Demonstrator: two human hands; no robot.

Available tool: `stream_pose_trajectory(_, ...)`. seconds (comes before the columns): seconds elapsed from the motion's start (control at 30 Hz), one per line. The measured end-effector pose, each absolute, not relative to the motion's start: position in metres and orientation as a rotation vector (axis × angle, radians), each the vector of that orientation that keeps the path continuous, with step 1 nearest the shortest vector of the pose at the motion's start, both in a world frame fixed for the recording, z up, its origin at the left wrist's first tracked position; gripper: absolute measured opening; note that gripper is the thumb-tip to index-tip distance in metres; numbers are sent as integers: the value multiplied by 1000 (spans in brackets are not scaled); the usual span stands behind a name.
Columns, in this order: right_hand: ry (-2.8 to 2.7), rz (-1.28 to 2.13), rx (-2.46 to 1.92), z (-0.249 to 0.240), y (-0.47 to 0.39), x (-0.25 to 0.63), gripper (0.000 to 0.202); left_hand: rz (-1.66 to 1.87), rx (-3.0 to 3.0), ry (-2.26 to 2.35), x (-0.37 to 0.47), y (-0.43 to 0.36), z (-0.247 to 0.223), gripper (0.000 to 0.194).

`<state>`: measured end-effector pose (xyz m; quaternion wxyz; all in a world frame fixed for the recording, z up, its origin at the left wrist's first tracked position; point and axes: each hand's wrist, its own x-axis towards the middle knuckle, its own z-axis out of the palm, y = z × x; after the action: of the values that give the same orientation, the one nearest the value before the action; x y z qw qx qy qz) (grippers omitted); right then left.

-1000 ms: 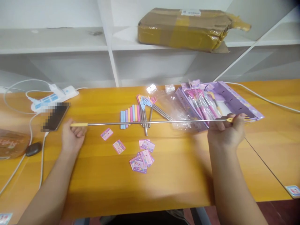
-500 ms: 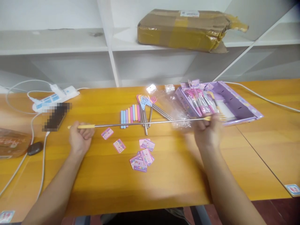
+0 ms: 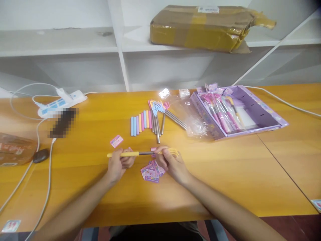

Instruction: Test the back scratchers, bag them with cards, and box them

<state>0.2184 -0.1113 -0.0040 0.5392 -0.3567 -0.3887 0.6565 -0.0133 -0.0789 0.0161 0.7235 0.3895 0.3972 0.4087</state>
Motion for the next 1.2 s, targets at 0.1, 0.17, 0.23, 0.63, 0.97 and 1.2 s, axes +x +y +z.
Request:
stream_pose_trajectory(0.1,-943,1560,-852,-6,-114,215,46,914,889,916,-16,-78,15,56)
stream_pose_trajectory(0.17,-957,1582,-871,-6,-113,216,48,915,908,932,-20,-75,16,58)
stream_pose_trajectory(0.23,-975,1608,-898,-6,-112,216,50,904,928,930,-21,-73,16,61)
stream_pose_trajectory(0.63,-1085,1481,-1095,4,-108,223,66,958,1028,974,-33,-70,18,73)
stream_pose_trajectory(0.97,-1033,1500,-1002,-12,-105,223,70,935,964,1028,-25,-85,8,67)
stream_pose_trajectory(1.2,-682,1164,-962,24,-81,261,65,1445,776,1163,-57,-41,37,64)
